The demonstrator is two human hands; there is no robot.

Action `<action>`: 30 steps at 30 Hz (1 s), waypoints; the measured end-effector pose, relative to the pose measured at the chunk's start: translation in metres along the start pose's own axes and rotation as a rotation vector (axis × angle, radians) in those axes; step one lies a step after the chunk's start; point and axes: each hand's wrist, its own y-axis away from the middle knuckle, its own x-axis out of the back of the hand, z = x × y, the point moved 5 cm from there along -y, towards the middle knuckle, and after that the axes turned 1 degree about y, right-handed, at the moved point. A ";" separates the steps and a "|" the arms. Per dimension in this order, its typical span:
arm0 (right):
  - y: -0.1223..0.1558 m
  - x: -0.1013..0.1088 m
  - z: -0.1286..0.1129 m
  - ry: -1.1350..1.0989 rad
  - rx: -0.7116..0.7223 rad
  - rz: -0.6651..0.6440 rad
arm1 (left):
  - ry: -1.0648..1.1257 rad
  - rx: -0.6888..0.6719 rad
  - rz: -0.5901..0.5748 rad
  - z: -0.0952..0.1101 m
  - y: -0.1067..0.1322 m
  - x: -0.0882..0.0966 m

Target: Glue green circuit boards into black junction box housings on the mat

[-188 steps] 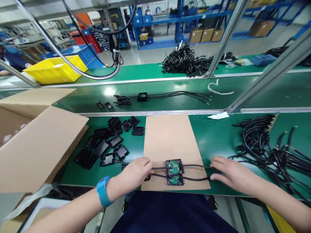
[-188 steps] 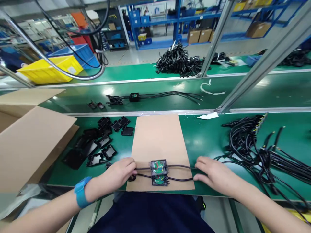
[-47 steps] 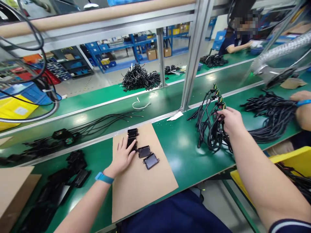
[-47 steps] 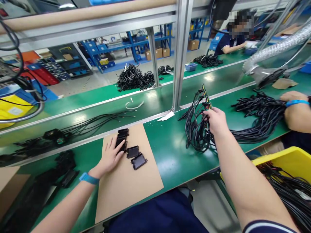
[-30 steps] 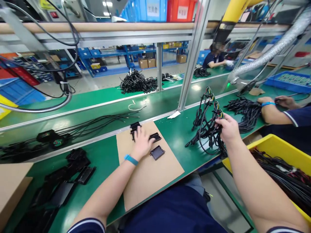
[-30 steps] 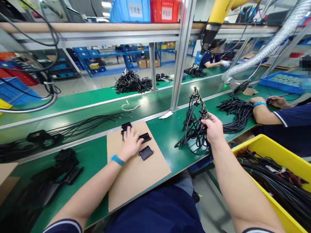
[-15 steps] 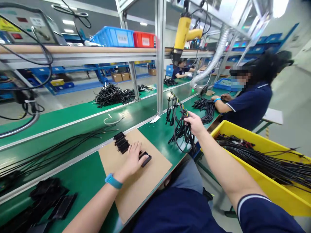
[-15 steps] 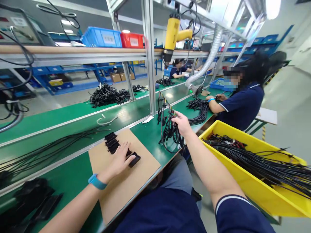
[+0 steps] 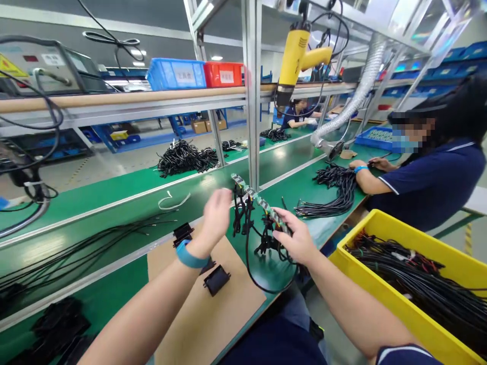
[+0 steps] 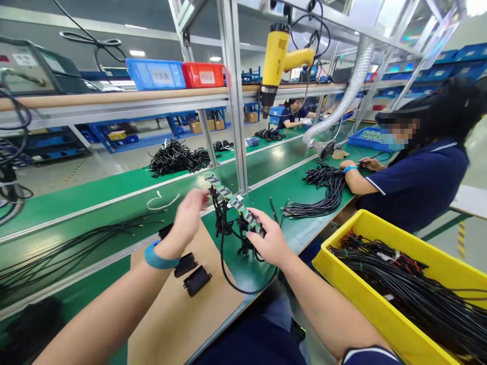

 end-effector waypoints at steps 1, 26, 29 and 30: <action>-0.005 0.004 0.006 -0.126 -0.067 -0.063 | -0.012 -0.014 0.020 -0.001 -0.003 0.006; 0.012 0.008 0.026 0.184 -0.213 -0.099 | -0.053 0.172 -0.273 0.013 0.009 -0.072; 0.004 0.015 0.041 -0.214 -0.443 -0.217 | -0.127 0.151 -0.341 0.007 0.011 -0.073; 0.002 0.019 0.042 -0.306 -0.491 -0.234 | -0.148 0.138 -0.349 0.005 0.011 -0.073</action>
